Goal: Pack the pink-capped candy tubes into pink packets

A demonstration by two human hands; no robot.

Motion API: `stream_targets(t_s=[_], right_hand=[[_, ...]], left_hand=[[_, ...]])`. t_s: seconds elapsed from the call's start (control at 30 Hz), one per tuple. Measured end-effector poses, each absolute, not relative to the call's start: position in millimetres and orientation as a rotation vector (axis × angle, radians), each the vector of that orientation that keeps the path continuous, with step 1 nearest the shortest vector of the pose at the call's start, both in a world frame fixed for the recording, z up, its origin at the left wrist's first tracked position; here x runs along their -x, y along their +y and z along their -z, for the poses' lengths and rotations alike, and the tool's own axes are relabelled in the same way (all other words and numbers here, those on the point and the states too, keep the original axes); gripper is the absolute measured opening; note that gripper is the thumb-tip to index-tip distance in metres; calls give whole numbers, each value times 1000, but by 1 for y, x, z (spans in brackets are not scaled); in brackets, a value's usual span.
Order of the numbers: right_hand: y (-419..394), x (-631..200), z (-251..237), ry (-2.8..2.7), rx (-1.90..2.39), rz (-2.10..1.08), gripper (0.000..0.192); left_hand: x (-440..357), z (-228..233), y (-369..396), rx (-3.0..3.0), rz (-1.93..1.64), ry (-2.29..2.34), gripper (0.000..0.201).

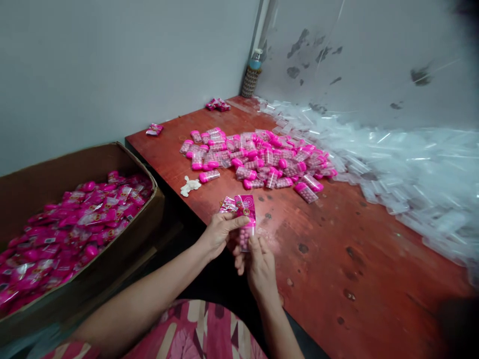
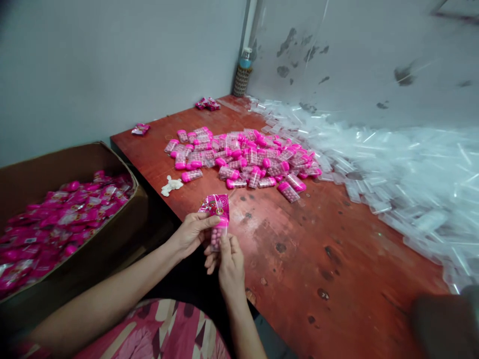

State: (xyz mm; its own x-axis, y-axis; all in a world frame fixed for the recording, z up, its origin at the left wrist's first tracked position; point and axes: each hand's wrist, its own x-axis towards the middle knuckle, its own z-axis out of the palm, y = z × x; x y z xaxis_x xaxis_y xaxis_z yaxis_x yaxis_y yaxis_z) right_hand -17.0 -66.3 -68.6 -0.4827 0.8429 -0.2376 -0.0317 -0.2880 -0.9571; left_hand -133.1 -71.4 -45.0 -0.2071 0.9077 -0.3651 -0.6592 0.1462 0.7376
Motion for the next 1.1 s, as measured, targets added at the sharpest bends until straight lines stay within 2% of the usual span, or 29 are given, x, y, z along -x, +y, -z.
stream_targets(t_s=[0.1, 0.2, 0.27, 0.43, 0.63, 0.7, 0.83, 1.1], right_hand=[[-65, 17, 68, -1270, 1029, -1889, 30], [-65, 16, 65, -1452, 1159, -1554, 25], [-65, 15, 64, -1505, 1197, -1455, 24], [-61, 15, 61, -1348, 1072, -1805, 29], [-62, 12, 59, -1691, 1209, -1331, 23], [-63, 13, 61, -1627, 1166, -1443, 23], [-63, 18, 68, -1227, 998, -1871, 26], [-66, 11, 66, -1194, 854, -2011, 19]], left_hand=[[135, 44, -72, -403, -1450, 1065, 22], [133, 46, -74, -436, -1464, 1084, 23], [131, 46, -76, -432, -1484, 1075, 22], [129, 44, -79, -447, -1422, 1040, 25], [130, 48, -76, -311, -1534, 1024, 26], [129, 49, -77, -338, -1503, 1025, 28], [127, 49, -83, -472, -1383, 938, 30], [133, 47, -88, -369, -1449, 1071, 23]])
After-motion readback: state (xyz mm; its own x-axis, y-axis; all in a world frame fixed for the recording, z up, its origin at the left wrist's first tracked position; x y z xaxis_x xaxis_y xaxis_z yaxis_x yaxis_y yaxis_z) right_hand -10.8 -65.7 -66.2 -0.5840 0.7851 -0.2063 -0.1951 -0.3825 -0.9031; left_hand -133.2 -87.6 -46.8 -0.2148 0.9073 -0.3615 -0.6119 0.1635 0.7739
